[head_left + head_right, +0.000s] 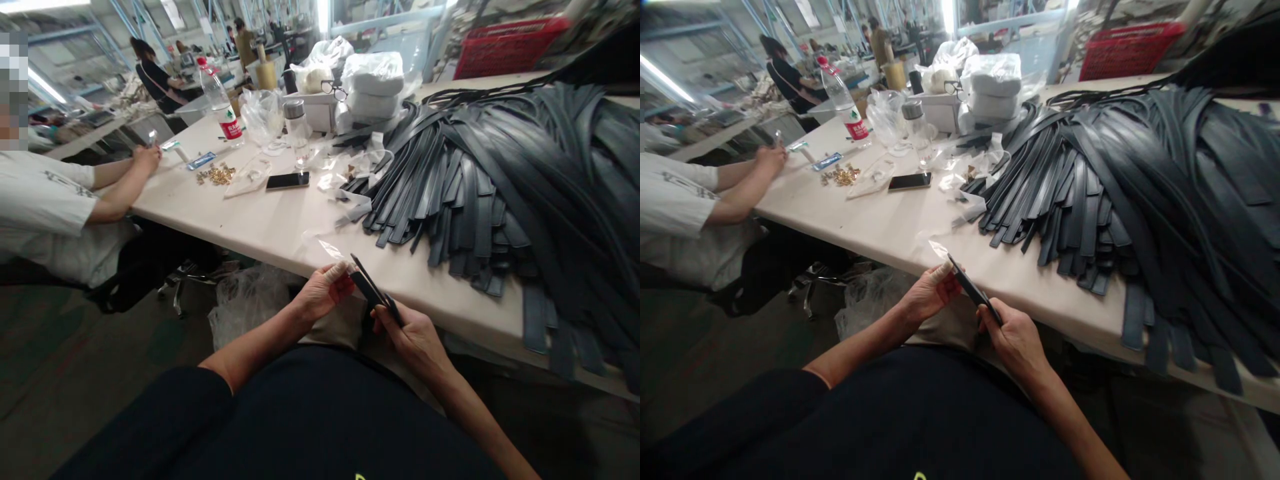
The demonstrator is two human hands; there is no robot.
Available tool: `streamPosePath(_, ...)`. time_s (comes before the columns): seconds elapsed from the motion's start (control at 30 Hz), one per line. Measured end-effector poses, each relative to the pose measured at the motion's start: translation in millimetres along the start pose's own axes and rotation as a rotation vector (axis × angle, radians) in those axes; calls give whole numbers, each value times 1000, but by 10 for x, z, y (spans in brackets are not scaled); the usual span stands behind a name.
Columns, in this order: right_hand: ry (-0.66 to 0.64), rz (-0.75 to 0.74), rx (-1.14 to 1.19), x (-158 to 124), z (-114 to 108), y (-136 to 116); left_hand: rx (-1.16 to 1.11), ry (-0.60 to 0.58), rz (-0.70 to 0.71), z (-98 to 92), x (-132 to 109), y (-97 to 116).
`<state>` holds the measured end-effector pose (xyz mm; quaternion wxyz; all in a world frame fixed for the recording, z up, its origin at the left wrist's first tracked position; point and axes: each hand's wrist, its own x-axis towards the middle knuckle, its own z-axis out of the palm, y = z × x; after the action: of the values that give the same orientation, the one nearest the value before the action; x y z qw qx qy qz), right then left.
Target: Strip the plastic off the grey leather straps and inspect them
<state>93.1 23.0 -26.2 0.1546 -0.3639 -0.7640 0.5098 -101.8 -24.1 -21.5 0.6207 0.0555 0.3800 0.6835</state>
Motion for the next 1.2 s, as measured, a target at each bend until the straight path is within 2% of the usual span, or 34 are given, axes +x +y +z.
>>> streamPosePath(0.53,138,4,-26,-20,12,142,24,18,-1,50,4,-67)
streamPosePath(0.67,129,-20,-113,-20,7,122,2,48,-20,41,23,-84)
streamPosePath(0.83,194,-59,-309,-7,36,102,10,59,-43,41,37,-117)
streamPosePath(1.0,154,-44,-375,-7,41,139,20,77,-30,57,31,-179)
streamPosePath(1.17,34,71,-288,45,9,304,72,78,-1,73,49,-209)
streamPosePath(1.2,51,80,-280,69,5,333,86,88,19,67,63,-209)
